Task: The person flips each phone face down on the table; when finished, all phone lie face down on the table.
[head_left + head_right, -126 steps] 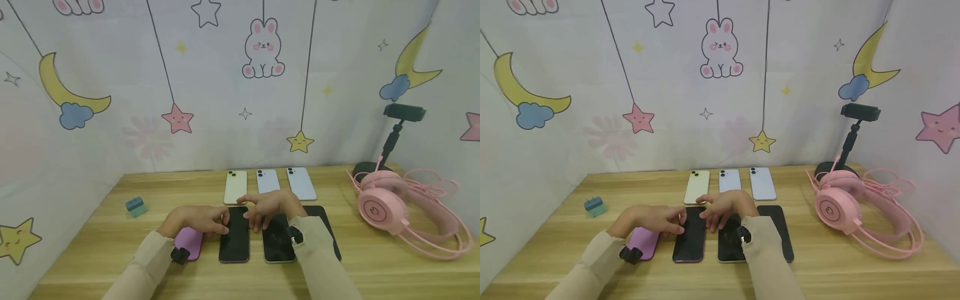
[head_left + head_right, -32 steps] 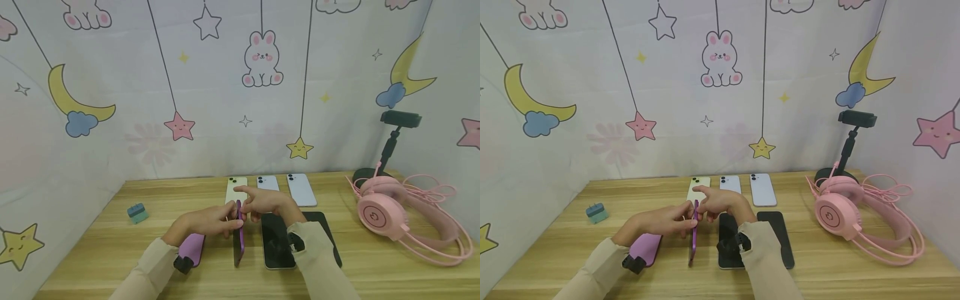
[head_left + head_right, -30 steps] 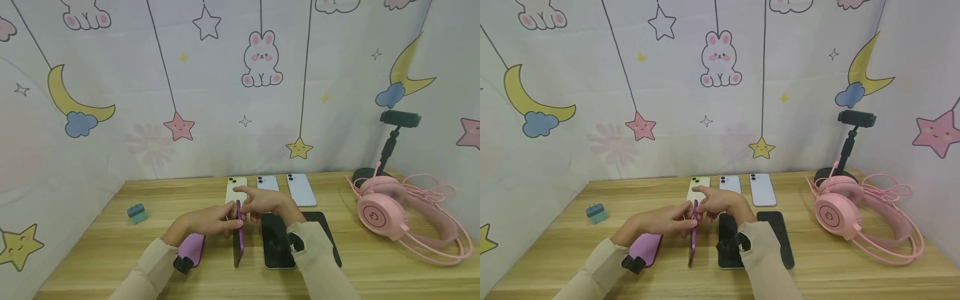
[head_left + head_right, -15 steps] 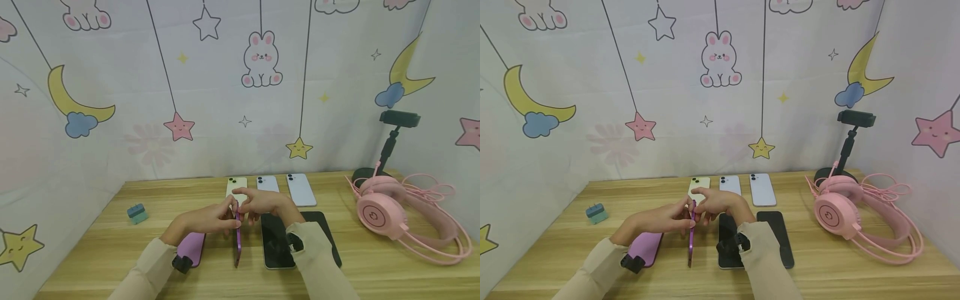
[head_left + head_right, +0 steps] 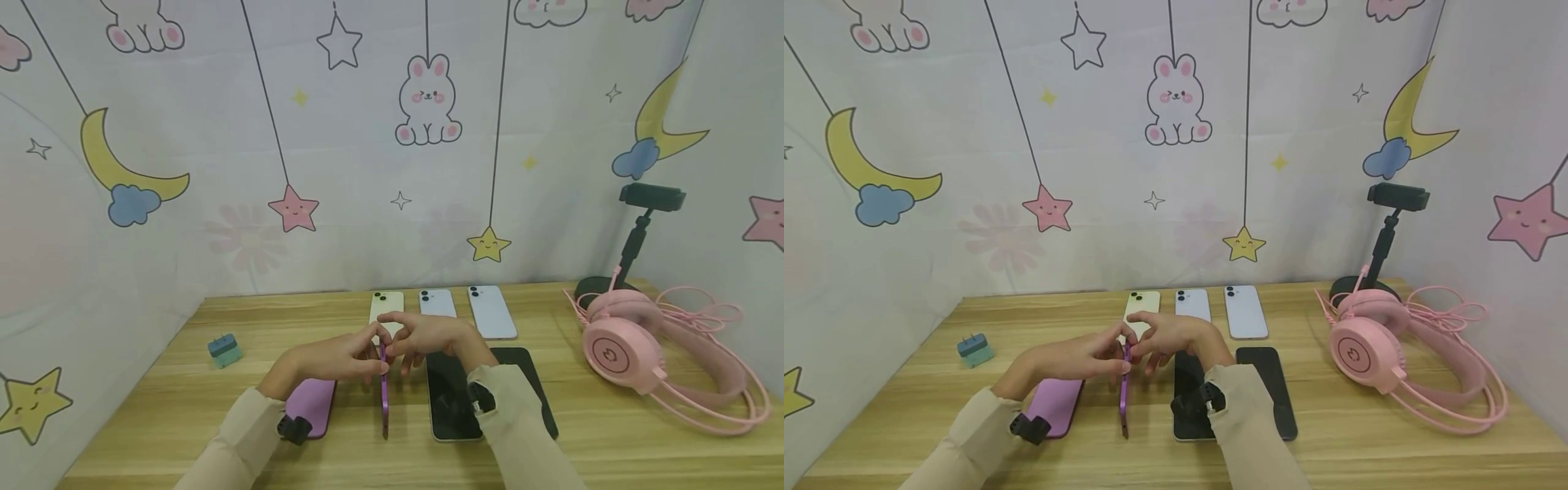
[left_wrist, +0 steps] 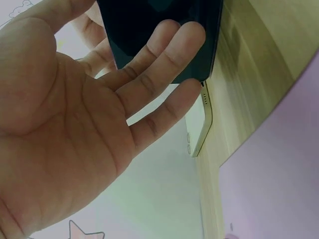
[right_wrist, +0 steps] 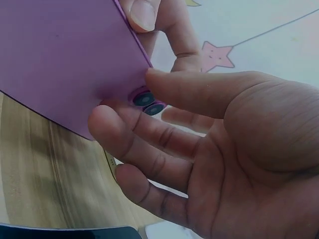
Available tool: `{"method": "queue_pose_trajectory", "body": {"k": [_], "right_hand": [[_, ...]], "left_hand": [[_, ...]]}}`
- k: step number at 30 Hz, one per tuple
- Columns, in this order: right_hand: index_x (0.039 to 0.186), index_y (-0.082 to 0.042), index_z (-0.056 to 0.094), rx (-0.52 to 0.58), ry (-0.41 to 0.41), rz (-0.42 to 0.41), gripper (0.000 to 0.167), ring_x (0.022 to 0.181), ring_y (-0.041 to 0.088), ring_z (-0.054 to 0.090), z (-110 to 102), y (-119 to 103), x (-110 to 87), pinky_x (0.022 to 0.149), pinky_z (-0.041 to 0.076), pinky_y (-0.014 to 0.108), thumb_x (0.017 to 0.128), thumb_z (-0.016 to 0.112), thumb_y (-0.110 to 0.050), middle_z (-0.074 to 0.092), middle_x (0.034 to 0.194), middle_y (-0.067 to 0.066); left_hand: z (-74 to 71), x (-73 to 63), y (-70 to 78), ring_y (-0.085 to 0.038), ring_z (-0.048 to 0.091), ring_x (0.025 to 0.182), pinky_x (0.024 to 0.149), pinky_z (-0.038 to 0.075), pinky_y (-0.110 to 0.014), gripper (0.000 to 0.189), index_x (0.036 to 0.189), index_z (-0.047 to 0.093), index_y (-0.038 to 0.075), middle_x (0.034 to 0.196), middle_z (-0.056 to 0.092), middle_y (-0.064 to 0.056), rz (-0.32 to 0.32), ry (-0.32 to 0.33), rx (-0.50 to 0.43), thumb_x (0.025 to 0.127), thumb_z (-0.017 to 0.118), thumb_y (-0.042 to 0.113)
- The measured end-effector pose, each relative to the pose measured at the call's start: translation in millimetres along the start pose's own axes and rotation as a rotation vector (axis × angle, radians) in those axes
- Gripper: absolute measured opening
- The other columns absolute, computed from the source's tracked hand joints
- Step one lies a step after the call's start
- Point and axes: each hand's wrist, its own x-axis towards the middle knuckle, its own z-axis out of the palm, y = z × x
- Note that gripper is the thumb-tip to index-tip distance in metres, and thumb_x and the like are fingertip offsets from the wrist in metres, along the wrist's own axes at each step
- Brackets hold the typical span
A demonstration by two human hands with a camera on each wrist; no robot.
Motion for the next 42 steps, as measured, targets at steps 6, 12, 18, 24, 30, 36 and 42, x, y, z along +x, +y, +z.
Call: {"method": "queue_pose_trajectory", "body": {"k": [6, 12, 18, 24, 30, 36, 42], "right_hand": [[0.158, -0.015, 0.025, -0.022, -0.019, 0.012, 0.071, 0.083, 0.029, 0.071, 2, 2, 2.6, 0.078, 0.056, 0.043, 0.098, 0.064, -0.015, 0.069, 0.108, 0.01], [0.154, -0.019, 0.033, -0.038, -0.035, 0.026, 0.066, 0.092, 0.033, 0.071, 4, 4, 5.6, 0.08, 0.056, 0.045, 0.097, 0.066, -0.02, 0.067, 0.113, 0.011], [0.155, -0.025, 0.033, -0.063, -0.031, 0.057, 0.07, 0.092, 0.031, 0.071, 5, 4, 6.1, 0.082, 0.053, 0.043, 0.095, 0.069, -0.021, 0.065, 0.115, 0.01], [0.156, -0.025, 0.031, -0.061, -0.038, 0.083, 0.072, 0.092, 0.03, 0.07, 5, 4, 4.0, 0.078, 0.054, 0.041, 0.096, 0.067, -0.015, 0.066, 0.113, 0.012], [0.156, -0.026, 0.032, -0.023, -0.039, 0.132, 0.074, 0.095, 0.031, 0.07, 5, 3, 0.6, 0.08, 0.055, 0.043, 0.094, 0.068, -0.008, 0.069, 0.109, 0.014], [0.156, -0.027, 0.032, -0.035, -0.044, 0.171, 0.076, 0.097, 0.031, 0.07, 6, -1, -3.8, 0.084, 0.055, 0.045, 0.093, 0.067, -0.004, 0.071, 0.103, 0.014], [0.156, -0.027, 0.033, -0.039, -0.029, 0.18, 0.078, 0.095, 0.031, 0.07, 5, -1, -3.9, 0.083, 0.056, 0.044, 0.091, 0.068, -0.001, 0.072, 0.1, 0.015]], "left_hand": [[-3.6, -3.9, 1.1, -0.029, 0.066, 0.088, 0.074, 0.052, -0.031, 0.026, 0.122, 0.045, 0.012, 0.097, 0.068, -0.015, 0.009, 0.0, 0.066, 0.103, 0.057, 0.026], [-7.8, -7.2, 3.4, -0.022, 0.061, 0.081, 0.069, 0.047, -0.026, 0.023, 0.12, 0.05, 0.013, 0.092, 0.067, -0.01, 0.02, -0.003, 0.116, 0.102, 0.058, 0.025], [-12.1, -11.7, 3.0, -0.011, 0.056, 0.084, 0.074, 0.047, -0.028, 0.021, 0.118, 0.057, 0.013, 0.098, 0.063, 0.002, 0.014, -0.01, 0.156, 0.101, 0.059, 0.024], [-15.2, -13.1, 2.3, -0.013, 0.056, 0.093, 0.081, 0.048, -0.029, 0.023, 0.119, 0.059, 0.008, 0.106, 0.061, 0.003, 0.036, -0.025, 0.157, 0.099, 0.061, 0.019], [-16.4, -13.9, 1.6, -0.01, 0.057, 0.081, 0.073, 0.048, -0.026, 0.018, 0.112, 0.059, 0.008, 0.092, 0.061, 0.006, 0.033, -0.044, 0.165, 0.097, 0.063, 0.016], [-16.0, -14.5, 2.0, -0.009, 0.055, 0.075, 0.069, 0.046, -0.025, 0.017, 0.11, 0.06, 0.008, 0.084, 0.058, 0.006, 0.027, -0.068, 0.182, 0.095, 0.065, 0.015], [-14.0, -14.8, 2.9, -0.009, 0.052, 0.074, 0.068, 0.044, -0.024, 0.017, 0.11, 0.06, 0.008, 0.082, 0.055, 0.005, 0.018, -0.066, 0.188, 0.094, 0.064, 0.013]]}}
